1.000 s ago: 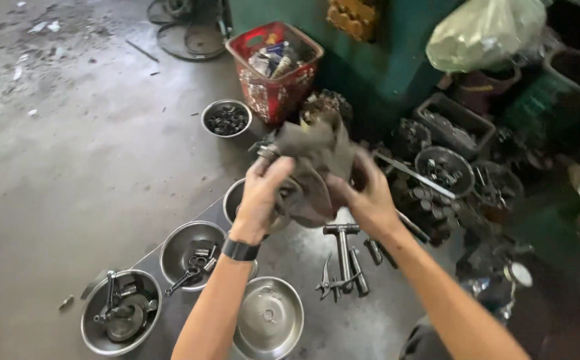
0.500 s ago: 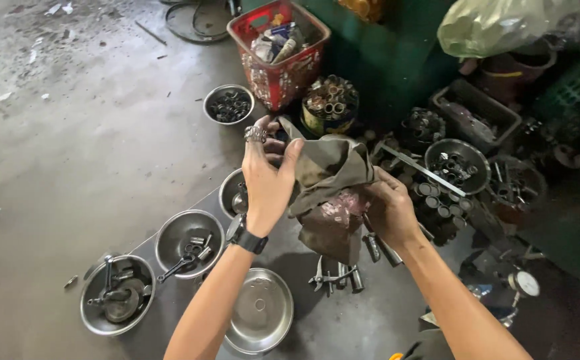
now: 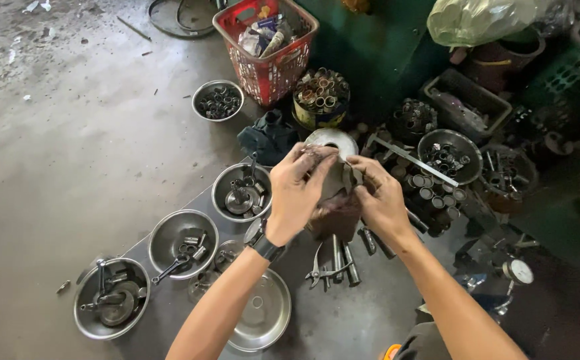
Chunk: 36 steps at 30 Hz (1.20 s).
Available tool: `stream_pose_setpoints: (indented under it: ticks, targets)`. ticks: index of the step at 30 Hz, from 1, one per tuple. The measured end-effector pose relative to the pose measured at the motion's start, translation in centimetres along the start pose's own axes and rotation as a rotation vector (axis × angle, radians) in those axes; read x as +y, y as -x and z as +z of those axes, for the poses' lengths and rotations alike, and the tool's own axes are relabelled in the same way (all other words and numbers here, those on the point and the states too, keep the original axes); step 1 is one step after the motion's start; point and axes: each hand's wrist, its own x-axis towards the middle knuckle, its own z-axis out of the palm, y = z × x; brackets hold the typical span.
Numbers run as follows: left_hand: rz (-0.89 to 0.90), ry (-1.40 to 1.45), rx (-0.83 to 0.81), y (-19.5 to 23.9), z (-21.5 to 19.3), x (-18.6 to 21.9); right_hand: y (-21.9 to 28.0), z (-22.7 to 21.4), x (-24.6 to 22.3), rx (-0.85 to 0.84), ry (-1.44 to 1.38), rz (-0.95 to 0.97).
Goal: The person handles small metal components at a workbench, picking parts from metal bowls, wiping them with a cloth, and placing them into a shallow metal dish. They move between bowls of parts, occasionally using a wrench on a part, and continue sorting and wiping pieces one at a time.
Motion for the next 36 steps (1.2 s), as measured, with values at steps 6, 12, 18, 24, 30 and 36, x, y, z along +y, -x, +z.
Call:
stream_pose_setpoints:
  ticks: [6, 12, 18, 24, 30, 36]
  targets:
    - [0.112, -0.054, -0.079, -0.3, -0.6, -0.4, 0.3, 0.3, -3.2, 0.023, -0.088, -0.029]
    - [0.198, -0.528, -0.139, -0.7, -2.0, 1.3, 0.9, 0.9, -3.0, 0.117, 0.158, -0.049]
    - [0.376, -0.495, -0.009, -0.8, -2.7, 0.8, 0.7, -0.2, -6.6, 0.242, 0.233, -0.401]
    - [0.193, -0.139, -0.034, -0.1, -2.2, 0.7, 1.0, -1.5, -4.1, 0.213, -0.015, -0.029]
    - [0.154, -0.023, -0.036, -0.4, -2.8, 0.3, 0.3, -3.3, -5.9, -0.344, -0.170, 0.526]
    - [0.438, -0.246, 0.098, -0.3, -2.0, 1.5, 0.5, -2.2, -2.1, -0.083, -0.464, 0.626]
